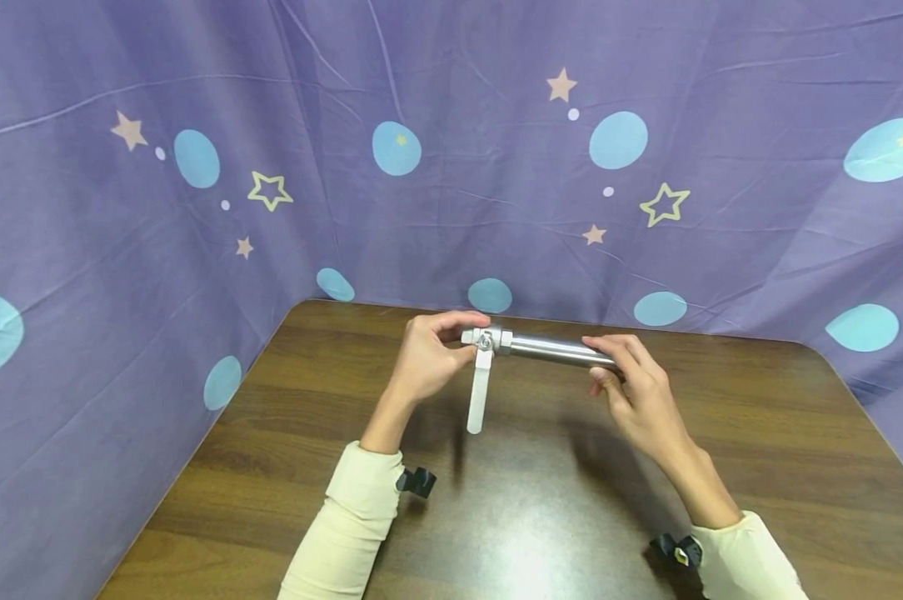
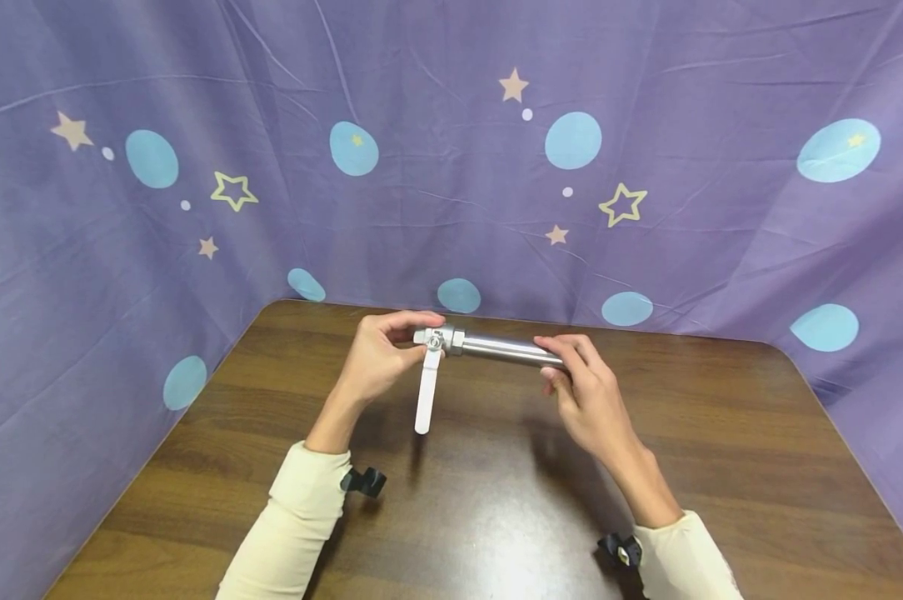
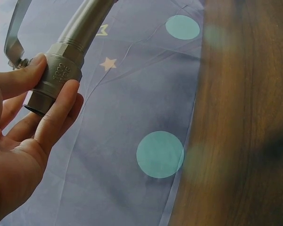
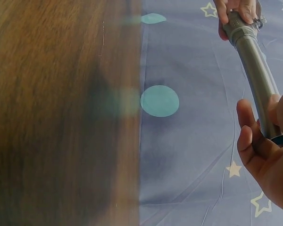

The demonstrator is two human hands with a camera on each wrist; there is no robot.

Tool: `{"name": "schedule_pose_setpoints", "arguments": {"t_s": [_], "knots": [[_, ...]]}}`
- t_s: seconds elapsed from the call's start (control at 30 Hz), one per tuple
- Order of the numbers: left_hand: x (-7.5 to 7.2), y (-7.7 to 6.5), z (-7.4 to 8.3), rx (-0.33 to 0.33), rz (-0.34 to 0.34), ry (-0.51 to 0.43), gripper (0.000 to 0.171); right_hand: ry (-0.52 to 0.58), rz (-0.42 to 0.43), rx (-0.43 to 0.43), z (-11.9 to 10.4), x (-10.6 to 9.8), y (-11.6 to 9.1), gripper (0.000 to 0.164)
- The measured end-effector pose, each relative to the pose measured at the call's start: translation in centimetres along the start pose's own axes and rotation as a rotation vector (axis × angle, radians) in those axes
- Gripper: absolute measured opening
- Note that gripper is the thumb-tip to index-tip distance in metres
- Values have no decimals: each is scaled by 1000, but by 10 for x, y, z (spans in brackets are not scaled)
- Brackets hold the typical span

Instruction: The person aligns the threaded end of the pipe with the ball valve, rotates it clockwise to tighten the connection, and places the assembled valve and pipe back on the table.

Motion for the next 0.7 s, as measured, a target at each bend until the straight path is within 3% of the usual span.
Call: {"name": "schedule_pose_setpoints", "arguments": {"t_s": [0.37,0.7], "knots": [[0,0,0,20,-4,6,38,-66,-6,8,1,0,0,47],[0,0,-1,23,-3,17,38,-62,-24,18,1,1,-1,48]]}}
Point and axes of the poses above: each hand's wrist, its own y-axis towards the middle knuckle, its own x-axis out of the palm, z = x × y, the point moved 1 cm from there along y, towards the middle knuckle, and after that the axes turned 10 degrees about y, right-handed, at the moved point
